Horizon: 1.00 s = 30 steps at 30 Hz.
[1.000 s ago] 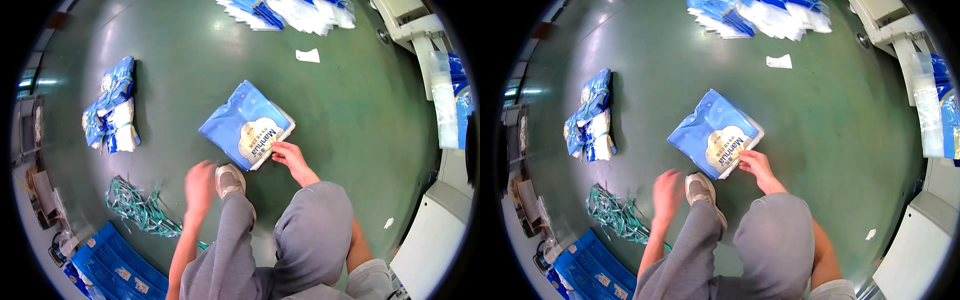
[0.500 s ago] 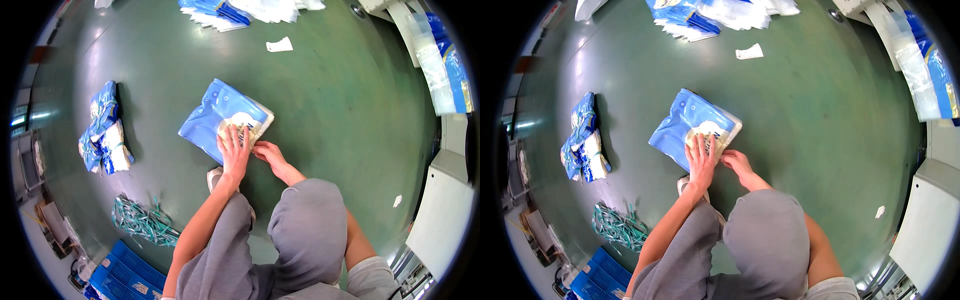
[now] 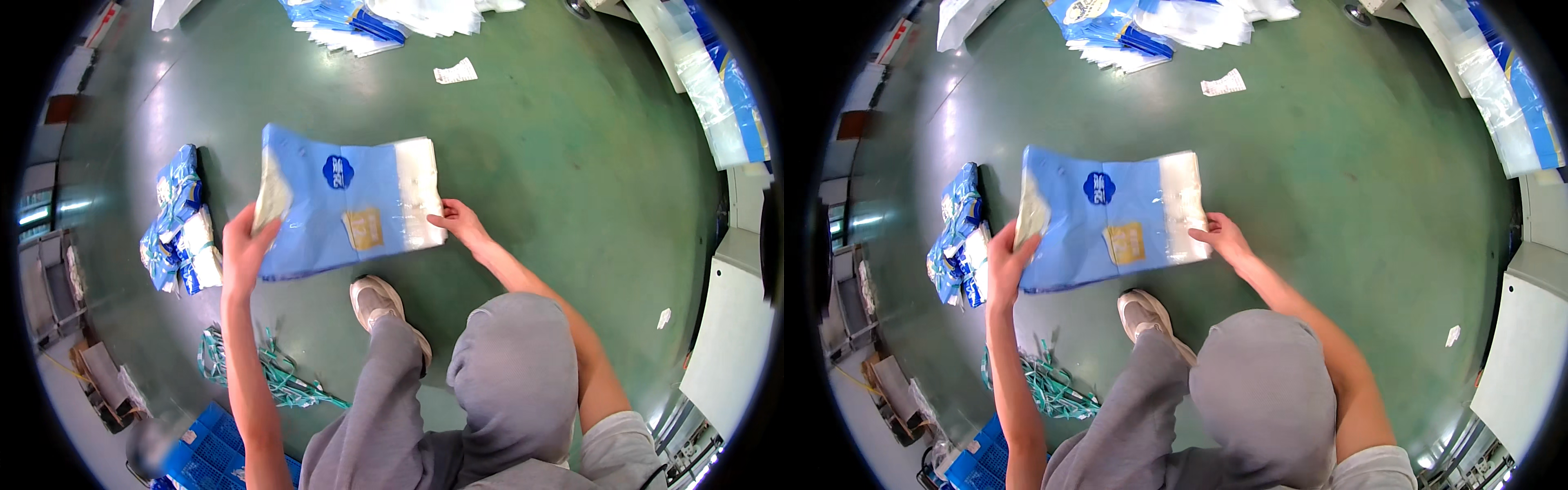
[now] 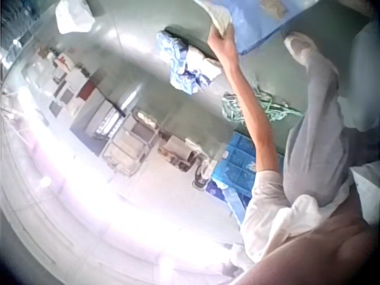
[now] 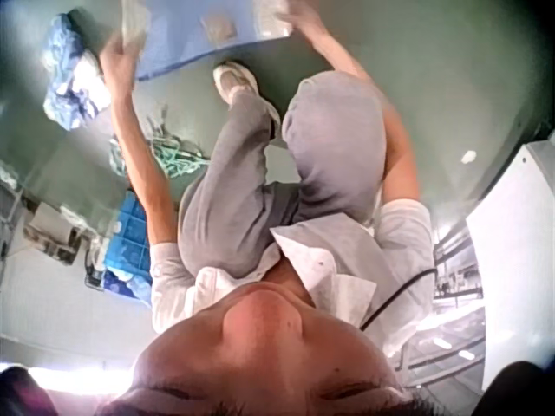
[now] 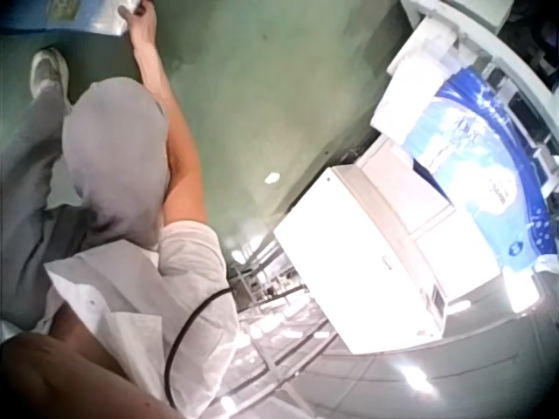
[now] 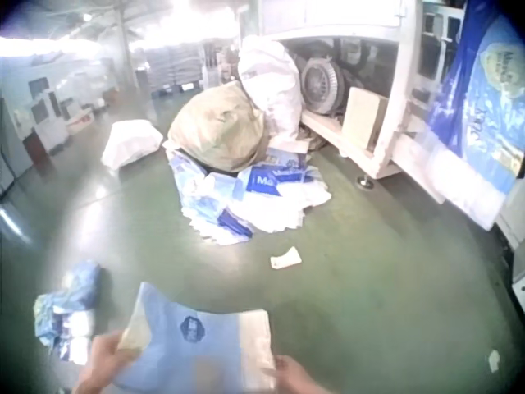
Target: The person repeatedly picks up blue and white packages from the floor, opens them, and places the contents into a metal wire basket. They also handle green plastic straps and other loose items on the floor.
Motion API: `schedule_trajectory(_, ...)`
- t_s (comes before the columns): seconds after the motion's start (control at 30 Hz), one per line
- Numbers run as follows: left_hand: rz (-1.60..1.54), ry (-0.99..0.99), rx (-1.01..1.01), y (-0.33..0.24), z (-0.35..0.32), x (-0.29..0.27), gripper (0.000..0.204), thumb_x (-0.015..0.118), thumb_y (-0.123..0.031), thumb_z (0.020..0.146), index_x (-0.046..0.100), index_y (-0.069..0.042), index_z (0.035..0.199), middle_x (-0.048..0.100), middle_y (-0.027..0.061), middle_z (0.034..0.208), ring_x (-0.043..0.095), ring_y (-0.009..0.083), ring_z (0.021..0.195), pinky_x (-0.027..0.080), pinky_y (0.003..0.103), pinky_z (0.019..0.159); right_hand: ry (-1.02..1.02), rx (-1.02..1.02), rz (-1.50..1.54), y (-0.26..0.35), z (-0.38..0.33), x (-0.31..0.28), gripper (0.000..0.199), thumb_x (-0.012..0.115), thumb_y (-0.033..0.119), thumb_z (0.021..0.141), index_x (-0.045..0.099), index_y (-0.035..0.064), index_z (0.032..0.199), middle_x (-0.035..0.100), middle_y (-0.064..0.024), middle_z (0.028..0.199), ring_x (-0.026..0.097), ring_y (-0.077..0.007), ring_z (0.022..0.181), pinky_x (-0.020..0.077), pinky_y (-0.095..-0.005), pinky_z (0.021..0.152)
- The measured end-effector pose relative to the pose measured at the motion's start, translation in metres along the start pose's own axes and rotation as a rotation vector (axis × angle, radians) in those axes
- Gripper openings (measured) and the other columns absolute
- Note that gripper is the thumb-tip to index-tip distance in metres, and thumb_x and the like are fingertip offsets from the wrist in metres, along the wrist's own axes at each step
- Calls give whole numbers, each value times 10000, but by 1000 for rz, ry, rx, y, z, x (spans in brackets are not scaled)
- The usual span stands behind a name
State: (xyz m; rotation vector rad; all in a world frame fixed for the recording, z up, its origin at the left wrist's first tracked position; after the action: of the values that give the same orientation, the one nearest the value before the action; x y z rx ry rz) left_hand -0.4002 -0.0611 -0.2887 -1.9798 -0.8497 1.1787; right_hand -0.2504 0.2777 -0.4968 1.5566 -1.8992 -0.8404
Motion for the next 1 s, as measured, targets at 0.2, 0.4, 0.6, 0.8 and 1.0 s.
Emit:
schedule_trajectory(0.2,-240,-250,-208,142,-52,-37,395,686,-76,904,598,26,1275,682,47,1101,623,108,966,493,261,835,43,-9,-455,21,12,2,589,829,329,758,592,-17,1171,653,-167,1136,646,-252,1029,510,-349,898)
schedule_trajectory(0.4,-39,-271,-127,157,-41,-38,503,724,-70,850,532,9,1308,663,88,1123,613,157,999,500,300,873,-254,-373,-517,32,3,24,447,766,147,823,565,-2,1193,582,-140,1158,603,-246,1001,503,-368,908)
schedule_trajectory(0.6,132,-291,-47,120,-53,-18,590,718,-70,856,451,-51,1382,646,172,1200,638,299,1064,495,376,944,-92,-181,-393,58,0,26,412,714,281,915,634,-23,1181,705,-164,1120,688,-233,994,537,-347,854)
schedule_trajectory(0.8,475,-410,7,107,-57,-4,785,775,-95,796,397,-57,1483,490,198,1451,484,358,1324,396,437,1104,-104,-1,-388,42,2,31,564,737,386,862,654,-59,1199,705,-195,1167,684,-258,1087,525,-338,916)
schedule_trajectory(1.0,716,-46,347,99,-29,94,918,705,-10,703,351,-119,1542,350,200,1569,263,438,1478,193,573,1224,61,41,-366,33,7,37,489,729,265,850,651,-63,1205,711,-170,1128,675,-231,1068,507,-334,939)
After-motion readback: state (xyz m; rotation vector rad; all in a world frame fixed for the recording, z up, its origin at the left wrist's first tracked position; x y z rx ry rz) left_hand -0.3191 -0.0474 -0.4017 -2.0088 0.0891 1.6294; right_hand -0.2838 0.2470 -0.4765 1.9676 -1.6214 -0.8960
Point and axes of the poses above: each hand's wrist, its own z-axis towards the middle knuckle, its own x-axis out of the palm, y = z × x, the point moved 2 cm from there along z, towards the middle knuckle
